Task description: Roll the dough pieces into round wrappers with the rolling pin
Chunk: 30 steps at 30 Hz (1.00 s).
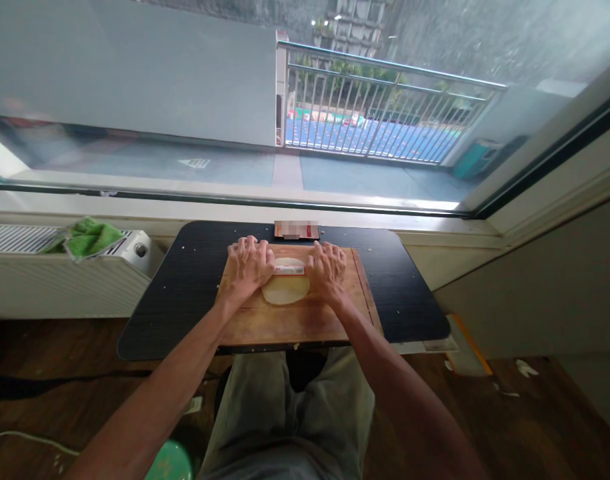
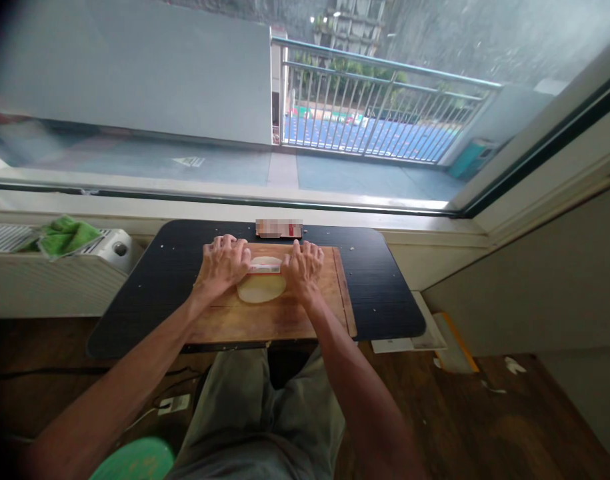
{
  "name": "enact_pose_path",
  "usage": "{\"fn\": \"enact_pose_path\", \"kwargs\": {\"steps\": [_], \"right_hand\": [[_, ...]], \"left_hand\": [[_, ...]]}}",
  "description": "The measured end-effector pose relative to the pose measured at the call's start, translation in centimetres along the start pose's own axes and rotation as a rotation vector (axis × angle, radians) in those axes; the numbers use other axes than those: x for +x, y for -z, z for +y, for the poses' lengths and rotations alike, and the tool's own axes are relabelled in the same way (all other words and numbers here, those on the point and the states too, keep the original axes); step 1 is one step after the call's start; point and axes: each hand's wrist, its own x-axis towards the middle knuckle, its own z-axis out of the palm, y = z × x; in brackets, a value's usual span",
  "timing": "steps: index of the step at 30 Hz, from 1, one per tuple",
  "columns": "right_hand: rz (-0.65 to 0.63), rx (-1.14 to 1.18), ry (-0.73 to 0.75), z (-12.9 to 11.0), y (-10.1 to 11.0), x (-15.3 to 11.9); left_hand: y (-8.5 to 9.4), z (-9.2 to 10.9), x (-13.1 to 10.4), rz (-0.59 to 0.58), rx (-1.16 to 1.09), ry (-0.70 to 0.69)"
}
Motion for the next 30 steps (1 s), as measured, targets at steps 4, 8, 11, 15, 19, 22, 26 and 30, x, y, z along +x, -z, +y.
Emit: {"fn": "enact_pose_path", "kwargs": {"steps": [4,8,11,15,19,22,26,30], "right_hand": [[-0.047,0.001,-0.018,-0.2,0.6,0.9],[-0.075,-0.024,-0.024,-0.4,1.0,1.0],[-0.086,-0.031,-0.017,-0.5,1.1,0.6],[-0.082,-0.003,-0.014,-0.3,0.9,-0.3],[-0.007,0.053,-0.007,0.0,0.4,-1.7],[0.011,0.07,0.003,0.2,0.3,-2.8],[0.011,0.069,-0.007,0.2,0.3,-4.0],[0.012,0.06,-0.016,0.1,0.3,-4.2]], "left_hand": [[-0.5,-0.2,1.0,-0.024,-0.017,0.023],[-0.3,-0.1,1.3,-0.077,-0.013,0.041],[-0.3,0.0,1.1,-0.094,-0.011,0.059],[-0.2,0.3,0.1,-0.083,-0.026,0.099],[0.1,0.7,-1.4,-0.076,-0.051,0.1],[0.3,0.8,-2.6,-0.08,-0.039,0.088],[-0.2,0.6,-3.8,-0.048,-0.054,0.071],[-0.5,0.5,-3.9,-0.014,-0.065,0.049]]}}
